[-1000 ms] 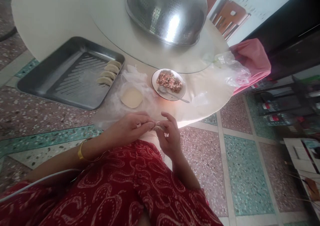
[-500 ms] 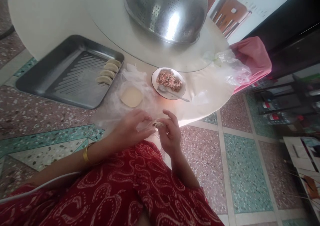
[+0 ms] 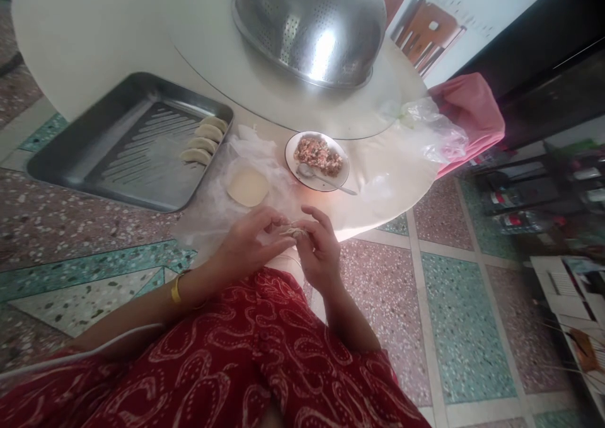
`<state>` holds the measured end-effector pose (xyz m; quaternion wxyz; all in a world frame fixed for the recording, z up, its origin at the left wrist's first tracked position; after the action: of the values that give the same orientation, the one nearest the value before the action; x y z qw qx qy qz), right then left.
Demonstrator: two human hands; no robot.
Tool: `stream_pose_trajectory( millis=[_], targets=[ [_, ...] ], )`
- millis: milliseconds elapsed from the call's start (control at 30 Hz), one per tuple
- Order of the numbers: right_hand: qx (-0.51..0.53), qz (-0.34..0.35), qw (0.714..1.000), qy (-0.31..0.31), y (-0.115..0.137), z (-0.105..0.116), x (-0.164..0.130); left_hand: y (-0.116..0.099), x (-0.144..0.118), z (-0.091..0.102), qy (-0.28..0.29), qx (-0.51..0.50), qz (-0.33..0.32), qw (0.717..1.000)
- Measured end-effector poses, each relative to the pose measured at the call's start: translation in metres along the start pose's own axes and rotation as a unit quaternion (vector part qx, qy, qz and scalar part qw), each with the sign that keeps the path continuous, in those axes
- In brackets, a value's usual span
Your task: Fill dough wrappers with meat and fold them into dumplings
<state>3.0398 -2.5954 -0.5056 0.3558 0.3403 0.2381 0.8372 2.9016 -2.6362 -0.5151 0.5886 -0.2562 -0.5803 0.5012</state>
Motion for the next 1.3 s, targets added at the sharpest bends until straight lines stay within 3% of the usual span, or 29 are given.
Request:
stream_pose_trajectory(
  millis=[233,367,567,700,800,900,967,1067,1300],
  targets=[
    [0.120,-0.071,0.986,0.092,-0.008,-0.010,0.003,-0.006,0.003,0.009,-0.042,-0.040,-0.033,0.998],
    [0.154,-0.071,0.979,0.117,-0.007,-0.009,0.011,0.008,-0.002,0.007,-0.043,-0.115,0.042,0.992],
    [0.178,-0.038,0.969,0.167,0.004,-0.004,0.025,0.015,0.001,-0.008,-0.008,-0.272,0.141,0.952],
    [0.129,-0.017,0.982,0.135,0.007,0.009,0.035,0.009,0.006,-0.014,0.001,-0.358,0.141,0.923],
    [0.103,-0.011,0.988,0.110,0.008,0.019,0.035,0.014,0.007,-0.019,-0.021,-0.454,0.177,0.873],
    [0.056,0.027,0.998,0.027,0.013,0.036,0.029,0.016,0.010,-0.022,-0.056,-0.527,0.219,0.819],
    [-0.004,0.064,0.997,-0.046,0.019,0.049,0.022,0.013,0.012,-0.022,-0.073,-0.545,0.235,0.801],
    [-0.067,0.097,0.988,-0.098,0.024,0.056,0.011,0.011,0.012,-0.024,-0.076,-0.537,0.250,0.802],
    [-0.138,0.100,0.985,-0.033,0.022,0.047,0.009,0.013,0.007,-0.021,-0.048,-0.461,0.198,0.864]
  ],
)
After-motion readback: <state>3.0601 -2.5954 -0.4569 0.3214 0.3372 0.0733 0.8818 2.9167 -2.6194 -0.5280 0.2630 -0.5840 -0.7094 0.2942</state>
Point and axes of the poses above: each hand's wrist, its own x-axis towards the middle knuckle, its own z-axis out of the back of the hand, y = z × x, the point moved 7 cm from there along x, towards the middle knuckle, and after that the axes turned 12 degrees about -x, right-handed, at the moved point
